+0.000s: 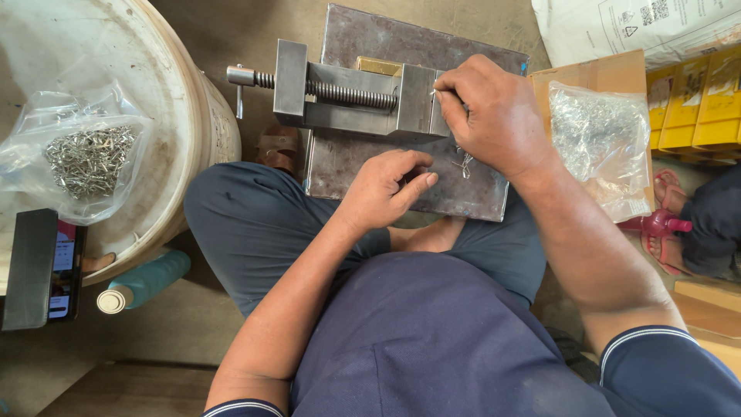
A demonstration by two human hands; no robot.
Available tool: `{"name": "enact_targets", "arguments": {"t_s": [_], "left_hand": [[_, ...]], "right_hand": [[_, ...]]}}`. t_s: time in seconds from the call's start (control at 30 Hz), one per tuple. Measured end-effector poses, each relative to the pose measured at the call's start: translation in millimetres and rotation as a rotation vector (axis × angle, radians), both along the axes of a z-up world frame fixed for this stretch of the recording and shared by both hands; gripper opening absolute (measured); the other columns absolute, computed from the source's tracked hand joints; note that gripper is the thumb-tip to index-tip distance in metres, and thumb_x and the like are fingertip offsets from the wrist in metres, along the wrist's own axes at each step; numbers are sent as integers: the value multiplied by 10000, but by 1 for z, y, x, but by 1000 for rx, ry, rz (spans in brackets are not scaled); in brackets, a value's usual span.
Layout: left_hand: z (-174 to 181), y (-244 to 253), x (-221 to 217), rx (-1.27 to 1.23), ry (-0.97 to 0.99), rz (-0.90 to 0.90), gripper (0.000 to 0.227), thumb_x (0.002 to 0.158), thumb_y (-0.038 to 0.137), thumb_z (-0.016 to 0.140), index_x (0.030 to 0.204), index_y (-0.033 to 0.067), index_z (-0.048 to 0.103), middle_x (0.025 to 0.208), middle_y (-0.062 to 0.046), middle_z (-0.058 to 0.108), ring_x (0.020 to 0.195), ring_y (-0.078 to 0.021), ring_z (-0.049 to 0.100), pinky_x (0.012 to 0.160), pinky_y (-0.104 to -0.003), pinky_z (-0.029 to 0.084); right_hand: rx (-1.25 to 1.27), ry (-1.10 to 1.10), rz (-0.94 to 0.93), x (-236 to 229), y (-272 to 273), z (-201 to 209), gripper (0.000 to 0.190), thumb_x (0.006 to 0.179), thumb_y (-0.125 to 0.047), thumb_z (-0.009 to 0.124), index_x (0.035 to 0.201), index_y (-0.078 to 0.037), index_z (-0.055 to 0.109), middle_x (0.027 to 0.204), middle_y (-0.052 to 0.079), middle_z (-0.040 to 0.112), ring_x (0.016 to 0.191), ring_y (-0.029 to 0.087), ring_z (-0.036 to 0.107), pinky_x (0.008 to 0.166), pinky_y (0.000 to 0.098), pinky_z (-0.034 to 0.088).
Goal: The person sits on the floor and uses a bench vise to assemble small metal pins. They pick up pins from a pile, place them into the vise, and tighten the screw to secure them. The person also uses a small wooden block to assist in the process.
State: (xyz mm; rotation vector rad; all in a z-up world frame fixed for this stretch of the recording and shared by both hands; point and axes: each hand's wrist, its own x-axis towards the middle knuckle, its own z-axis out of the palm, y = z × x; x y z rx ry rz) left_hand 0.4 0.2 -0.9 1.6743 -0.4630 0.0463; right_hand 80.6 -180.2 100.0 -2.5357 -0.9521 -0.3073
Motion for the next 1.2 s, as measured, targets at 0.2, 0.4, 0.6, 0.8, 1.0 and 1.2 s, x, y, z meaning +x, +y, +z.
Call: {"name": "enact_targets", "arguments": {"t_s": [0.2,0.4,0.6,0.8,1.0,1.2], "left_hand": [[-1,1,0,41,-29,7,228,957,247,715,1055,43,688,820,-122,663,769,-290,653,694,-389,511],[-3,2,1,35,-49,9,233,956,254,715,1052,44,685,843,-130,675,795,-308,664,717,-399,519],[0,1,-1,39,51,-4,246,938,258,709,1059,44,699,794,-129,660,744,-296,656,681,-397,513],[-2,1,-1,30,-130,30,211,981,210,721,1101,40,682,955,-135,694,891,-297,673,784,-370,534],[-8,-2,-1,-47,-29,-29,181,1007,162,727,1111,29,660,912,-95,679,836,-245,677,775,-339,540],[-2,-5,1,22,-18,-35,163,1001,151,736,1087,29,670,887,-86,679,807,-233,657,749,-331,523]], "right_hand": [[125,124,-76,1,2,1,79,994,-50,769,1053,-28,722,981,105,676,793,235,690,673,328,540],[175,156,-121,0,7,-1,79,990,-45,784,1050,-30,735,982,89,687,779,183,700,660,288,552],[228,125,-111,-8,-7,-10,122,1024,-14,741,1144,-4,718,1025,98,674,850,173,681,715,285,544],[311,177,-256,-37,-54,-38,104,1055,-40,754,1145,0,724,980,90,651,787,134,609,697,271,494],[197,350,-373,-78,-88,-59,99,991,-57,757,1083,-23,745,917,78,644,700,146,591,643,283,471],[140,275,-286,-92,-90,-63,94,985,-65,760,1074,-41,742,943,83,672,766,208,635,679,312,490]]}}
